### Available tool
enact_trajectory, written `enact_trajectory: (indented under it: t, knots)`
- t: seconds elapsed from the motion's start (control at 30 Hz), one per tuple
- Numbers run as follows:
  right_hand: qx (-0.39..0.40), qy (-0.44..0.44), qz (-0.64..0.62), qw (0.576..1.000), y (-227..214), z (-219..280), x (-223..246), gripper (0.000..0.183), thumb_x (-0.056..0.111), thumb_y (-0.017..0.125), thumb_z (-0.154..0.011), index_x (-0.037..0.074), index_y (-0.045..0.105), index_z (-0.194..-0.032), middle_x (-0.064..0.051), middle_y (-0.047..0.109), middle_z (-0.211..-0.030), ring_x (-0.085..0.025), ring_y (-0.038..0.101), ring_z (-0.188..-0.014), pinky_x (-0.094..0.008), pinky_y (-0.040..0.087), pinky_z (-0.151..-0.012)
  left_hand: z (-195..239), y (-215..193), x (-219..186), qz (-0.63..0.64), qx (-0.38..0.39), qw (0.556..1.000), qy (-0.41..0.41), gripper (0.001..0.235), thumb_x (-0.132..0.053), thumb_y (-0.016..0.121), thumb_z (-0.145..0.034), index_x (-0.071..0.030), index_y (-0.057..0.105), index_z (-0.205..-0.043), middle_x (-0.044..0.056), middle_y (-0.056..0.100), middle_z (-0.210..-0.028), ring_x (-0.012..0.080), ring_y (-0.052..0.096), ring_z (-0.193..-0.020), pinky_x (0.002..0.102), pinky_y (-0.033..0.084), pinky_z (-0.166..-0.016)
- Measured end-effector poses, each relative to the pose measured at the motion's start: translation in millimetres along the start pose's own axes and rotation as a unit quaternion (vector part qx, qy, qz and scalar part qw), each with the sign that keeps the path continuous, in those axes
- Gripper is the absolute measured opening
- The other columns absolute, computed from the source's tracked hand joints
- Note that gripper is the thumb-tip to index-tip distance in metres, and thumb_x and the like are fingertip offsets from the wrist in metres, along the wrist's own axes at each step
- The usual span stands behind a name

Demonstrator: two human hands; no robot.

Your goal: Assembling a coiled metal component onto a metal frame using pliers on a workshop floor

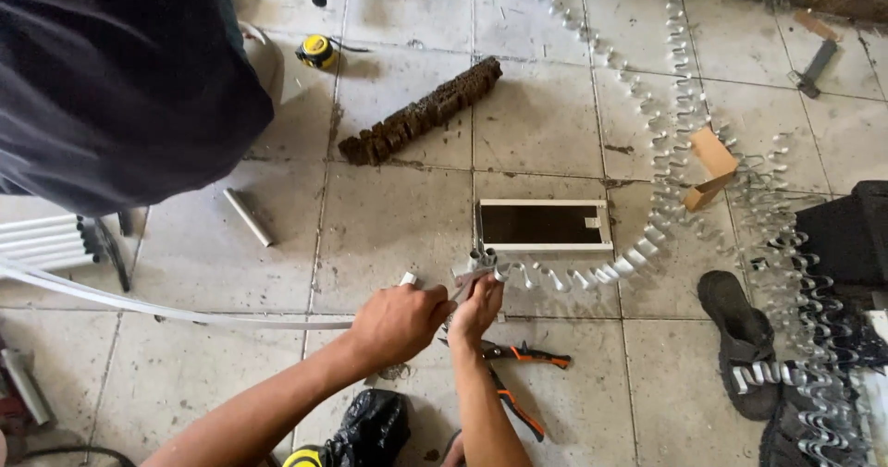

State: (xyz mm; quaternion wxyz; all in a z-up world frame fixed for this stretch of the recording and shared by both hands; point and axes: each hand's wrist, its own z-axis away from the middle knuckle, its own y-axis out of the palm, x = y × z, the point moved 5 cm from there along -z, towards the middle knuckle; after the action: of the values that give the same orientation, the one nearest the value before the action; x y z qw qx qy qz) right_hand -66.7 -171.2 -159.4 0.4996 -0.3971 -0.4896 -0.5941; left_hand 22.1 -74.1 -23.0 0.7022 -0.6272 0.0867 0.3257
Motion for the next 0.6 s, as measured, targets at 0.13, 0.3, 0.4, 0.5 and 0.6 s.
enact_trajectory:
  t: [0.13, 0.3, 0.4, 0.5, 0.6]
  knots:
    - [-0.005, -0.03, -0.012, 0.999, -5.9, -13.2, -6.8, 0.023, 0.021, 0.039, -0.103, 0.009, 0.054, -0.09, -0.007, 0.054, -0.069, -0.016, 0.051, -0.064, -0.03, 0.047, -0.068, 2.0, 8.0, 2.4, -0.021, 0.004, 1.0, -0.004, 0.027, -0.034, 0.046, -0.095, -0.016, 0.066, -0.09, 0.013, 0.068, -0.068, 0.0375, 0.069, -0.066, 0.047, 0.056, -0.062]
    - [0.005, -0.073, -0.002, 0.997, -10.0, -26.2, -4.0, 0.024, 0.018, 0.036, -0.104, 0.007, 0.055, -0.096, -0.007, 0.055, -0.069, -0.014, 0.053, -0.064, -0.03, 0.047, -0.069, 4.2, 9.9, 5.8, -0.05, 0.025, 0.998, -0.004, 0.025, -0.032, 0.045, -0.094, -0.017, 0.065, -0.092, 0.012, 0.069, -0.071, 0.0385, 0.069, -0.067, 0.05, 0.056, -0.063]
    - [-0.026, -0.094, -0.036, 0.995, -10.8, -14.5, -0.2, 0.01, 0.012, 0.049, -0.097, 0.006, 0.056, -0.092, -0.001, 0.043, -0.078, -0.015, 0.042, -0.072, -0.032, 0.045, -0.073, 14.3, 18.0, 9.2, -0.019, 0.0, 1.0, 0.006, 0.031, -0.035, 0.039, -0.094, -0.018, 0.059, -0.076, 0.012, 0.063, -0.056, 0.0355, 0.069, -0.057, 0.048, 0.056, -0.056]
    - [-0.055, -0.087, -0.082, 0.991, -11.2, -20.6, -16.1, 0.01, 0.019, 0.05, -0.095, 0.014, 0.047, -0.086, 0.005, 0.042, -0.074, -0.006, 0.04, -0.069, -0.021, 0.039, -0.07, 15.5, 14.5, 0.1, -0.037, -0.008, 0.999, 0.007, 0.027, -0.035, 0.042, -0.092, -0.017, 0.054, -0.077, 0.015, 0.061, -0.054, 0.0409, 0.065, -0.053, 0.052, 0.053, -0.053]
    - [-0.049, -0.089, -0.051, 0.994, 4.7, -24.0, -28.3, 0.032, 0.031, 0.046, -0.101, 0.015, 0.042, -0.074, 0.004, 0.034, -0.064, -0.008, 0.034, -0.06, -0.02, 0.035, -0.061, 17.6, 11.5, -5.2, -0.028, -0.008, 0.999, -0.017, 0.03, -0.037, 0.041, -0.096, -0.019, 0.052, -0.074, 0.012, 0.063, -0.055, 0.0369, 0.068, -0.054, 0.048, 0.056, -0.057]
